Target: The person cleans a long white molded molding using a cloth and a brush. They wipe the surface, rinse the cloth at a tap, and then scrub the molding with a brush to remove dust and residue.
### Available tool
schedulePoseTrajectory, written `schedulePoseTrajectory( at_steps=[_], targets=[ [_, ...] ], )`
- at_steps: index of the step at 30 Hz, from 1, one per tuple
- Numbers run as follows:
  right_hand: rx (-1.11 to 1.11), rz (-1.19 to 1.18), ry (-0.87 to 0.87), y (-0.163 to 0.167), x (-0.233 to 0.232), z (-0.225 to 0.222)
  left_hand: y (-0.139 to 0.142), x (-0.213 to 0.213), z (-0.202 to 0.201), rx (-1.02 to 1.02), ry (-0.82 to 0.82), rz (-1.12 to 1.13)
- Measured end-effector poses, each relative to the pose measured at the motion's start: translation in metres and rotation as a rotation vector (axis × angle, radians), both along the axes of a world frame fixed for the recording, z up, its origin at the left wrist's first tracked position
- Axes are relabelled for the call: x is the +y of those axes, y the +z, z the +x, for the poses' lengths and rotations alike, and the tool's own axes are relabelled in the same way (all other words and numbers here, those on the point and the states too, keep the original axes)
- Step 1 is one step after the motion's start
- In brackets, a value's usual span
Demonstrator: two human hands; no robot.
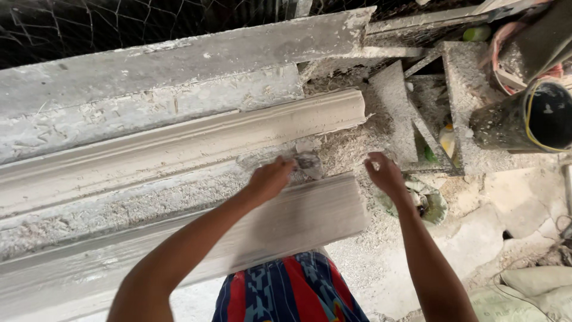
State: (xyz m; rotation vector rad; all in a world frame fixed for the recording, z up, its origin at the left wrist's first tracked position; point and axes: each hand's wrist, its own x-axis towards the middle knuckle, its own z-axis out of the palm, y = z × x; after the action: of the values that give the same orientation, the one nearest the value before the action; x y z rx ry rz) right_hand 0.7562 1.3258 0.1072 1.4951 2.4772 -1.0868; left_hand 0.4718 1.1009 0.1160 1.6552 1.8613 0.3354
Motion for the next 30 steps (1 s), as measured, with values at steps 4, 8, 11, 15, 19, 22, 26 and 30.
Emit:
schedulePoseTrajectory(
  at_steps=[4,8,11,15,19,22,26,30],
  targets=[
    [-0.201,0.044,0.216,-0.014,-0.051,-0.049,0.027,-0.050,-0.044,-0.204,0.227,-0.114],
    [-0.430,0.273,0.443,-0.018,-0.087,-0.107,0.033,-0.101,-0.085,-0.068,0.380,-0.089],
    [-0.511,0.243,0.475,-0.020,-0.080,-0.118,0.019,-0.129,-0.106,-0.029,0.440,-0.017],
    [-0.504,0.022,0.286,-0.026,-0.029,-0.089,-0.003,-0.136,-0.118,0.114,0.358,0.109],
    [-0.406,0.109,0.080,-0.023,0.033,-0.051,-0.019,-0.075,-0.075,0.030,0.367,-0.009],
    [-0.288,0.299,0.060,-0.016,0.048,-0.041,-0.026,-0.014,-0.019,0.061,0.349,0.109],
    [-0.225,-0.013,0.083,-0.018,0.032,-0.046,-0.020,-0.024,-0.035,0.055,0.319,-0.043],
    [-0.041,-0.170,0.120,-0.020,-0.006,-0.067,0.008,-0.080,-0.087,0.103,0.301,-0.164]
  ],
)
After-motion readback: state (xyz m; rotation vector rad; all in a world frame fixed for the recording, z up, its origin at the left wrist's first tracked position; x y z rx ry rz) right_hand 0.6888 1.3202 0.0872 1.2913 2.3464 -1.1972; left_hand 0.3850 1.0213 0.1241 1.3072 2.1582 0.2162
